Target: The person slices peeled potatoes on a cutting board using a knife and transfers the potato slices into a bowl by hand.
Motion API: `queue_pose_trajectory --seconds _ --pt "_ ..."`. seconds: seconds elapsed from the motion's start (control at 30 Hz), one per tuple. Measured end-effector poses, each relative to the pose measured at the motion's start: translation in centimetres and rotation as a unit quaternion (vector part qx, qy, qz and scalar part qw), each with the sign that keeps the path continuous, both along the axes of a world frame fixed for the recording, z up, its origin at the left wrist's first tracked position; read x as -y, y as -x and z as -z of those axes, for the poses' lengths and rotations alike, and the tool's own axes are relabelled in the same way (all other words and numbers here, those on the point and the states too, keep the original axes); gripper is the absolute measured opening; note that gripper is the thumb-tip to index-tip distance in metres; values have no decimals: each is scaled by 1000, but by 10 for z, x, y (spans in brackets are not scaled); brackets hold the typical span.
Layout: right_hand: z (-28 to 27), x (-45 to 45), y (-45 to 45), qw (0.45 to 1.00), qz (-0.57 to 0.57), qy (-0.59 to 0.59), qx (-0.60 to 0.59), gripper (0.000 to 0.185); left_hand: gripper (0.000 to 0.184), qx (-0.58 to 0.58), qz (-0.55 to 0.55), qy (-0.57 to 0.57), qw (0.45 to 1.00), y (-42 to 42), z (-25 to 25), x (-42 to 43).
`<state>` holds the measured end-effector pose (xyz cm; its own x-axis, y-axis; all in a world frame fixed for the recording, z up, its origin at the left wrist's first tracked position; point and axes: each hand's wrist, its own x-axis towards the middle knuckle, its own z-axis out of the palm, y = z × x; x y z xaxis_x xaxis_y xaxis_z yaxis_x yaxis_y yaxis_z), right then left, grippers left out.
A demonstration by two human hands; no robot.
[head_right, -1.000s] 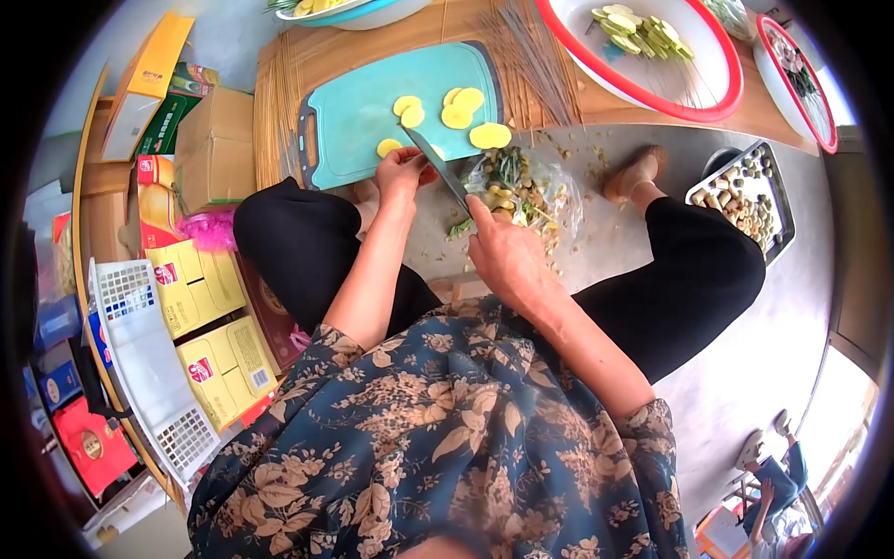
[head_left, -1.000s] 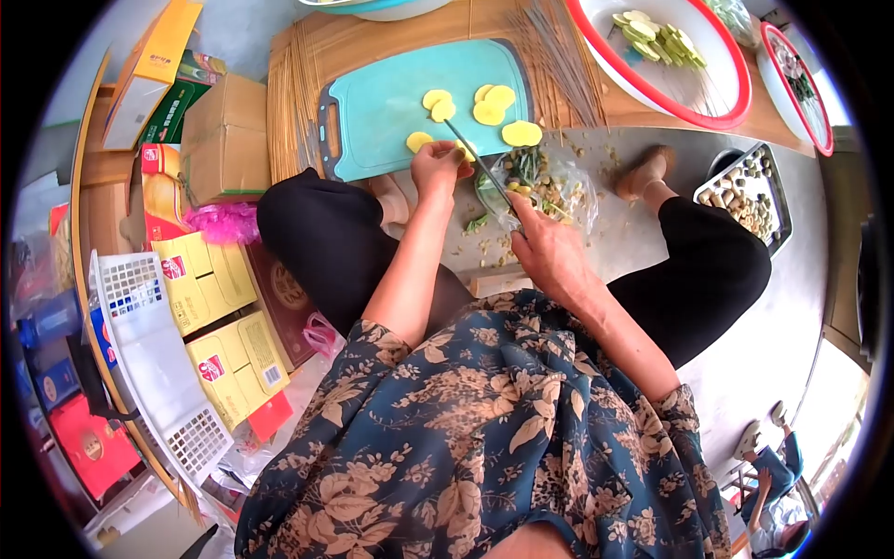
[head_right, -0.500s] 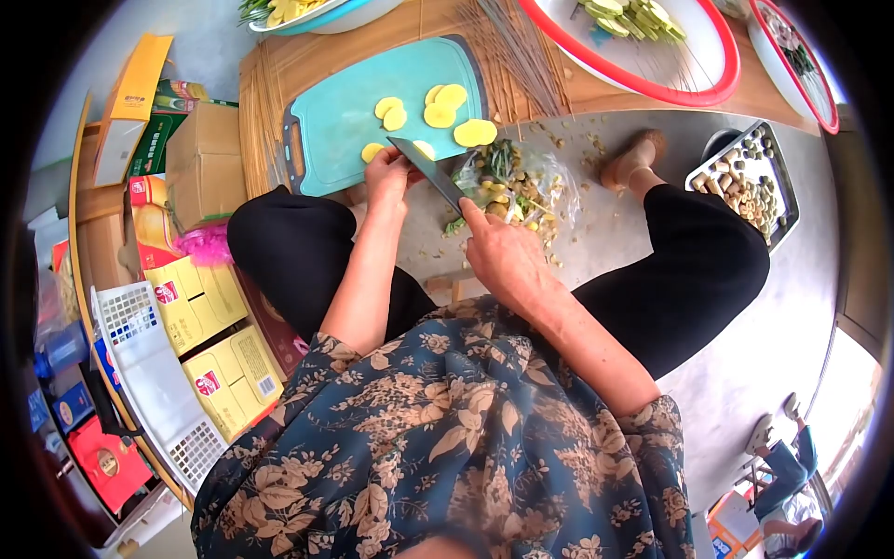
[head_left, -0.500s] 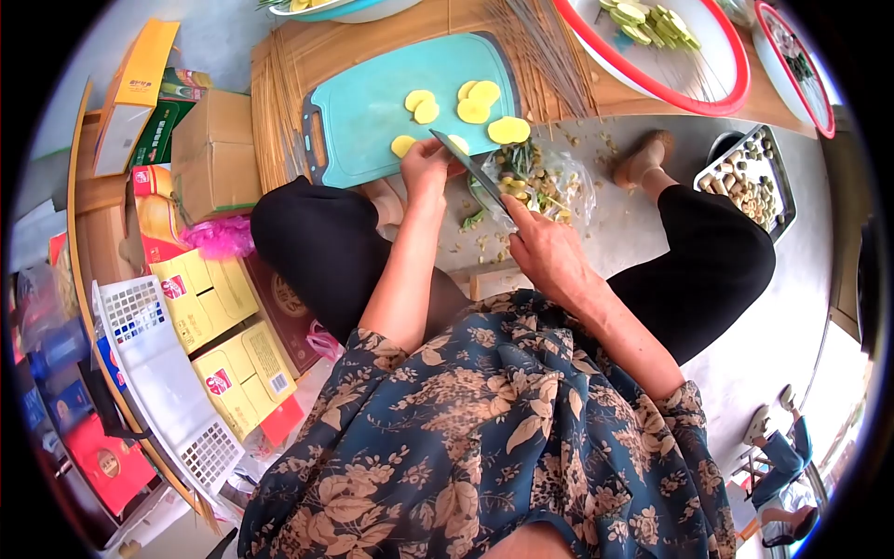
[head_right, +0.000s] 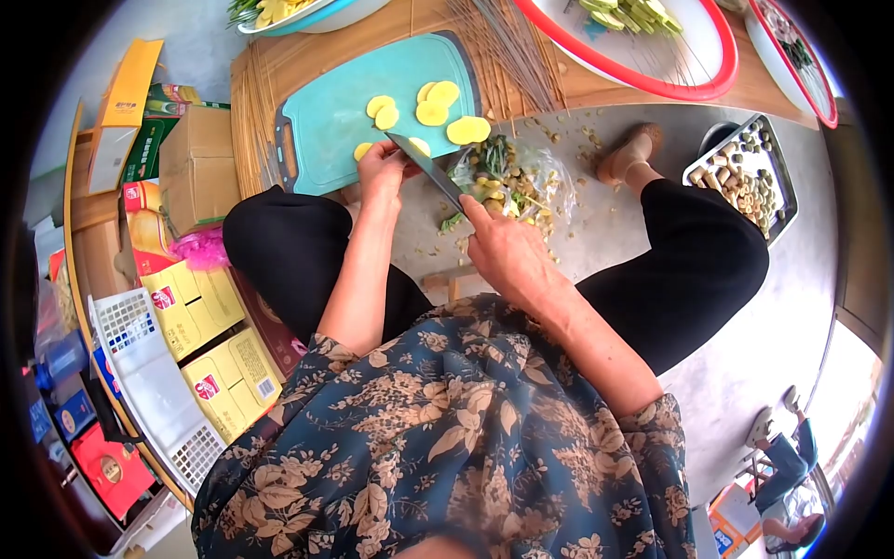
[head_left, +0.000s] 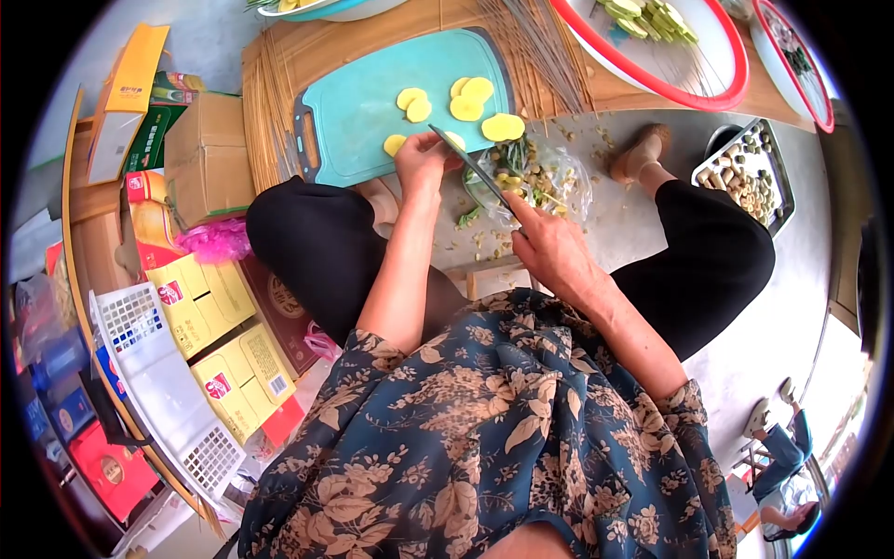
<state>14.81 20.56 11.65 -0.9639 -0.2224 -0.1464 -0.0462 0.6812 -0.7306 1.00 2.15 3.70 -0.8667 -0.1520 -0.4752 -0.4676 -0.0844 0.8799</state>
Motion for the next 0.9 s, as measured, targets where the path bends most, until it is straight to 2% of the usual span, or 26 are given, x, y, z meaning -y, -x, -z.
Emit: queue_pose_trajectory --seconds 0.33,0.43,0.53,0.63,0.73,0.9 --pt "-4 -3 7 999 -9 9 52 53 34 4 9 3 1000 3 6 2" --pt "1 -3 7 1000 -1 23 -7 50 35 9 11 1 1000 4 5 2" --pt "-2 -5 11 999 -6 18 51 53 34 3 8 8 1000 3 5 1" --pt "4 -4 12 999 3 34 -18 48 34 -4 7 7 1000 3 6 0" --pt "5 -6 17 999 -7 20 32 53 33 -7 8 4 1000 3 6 0" --pt "1 -6 19 1000 -6 10 20 50 31 -16 10 9 1000 2 3 -1"
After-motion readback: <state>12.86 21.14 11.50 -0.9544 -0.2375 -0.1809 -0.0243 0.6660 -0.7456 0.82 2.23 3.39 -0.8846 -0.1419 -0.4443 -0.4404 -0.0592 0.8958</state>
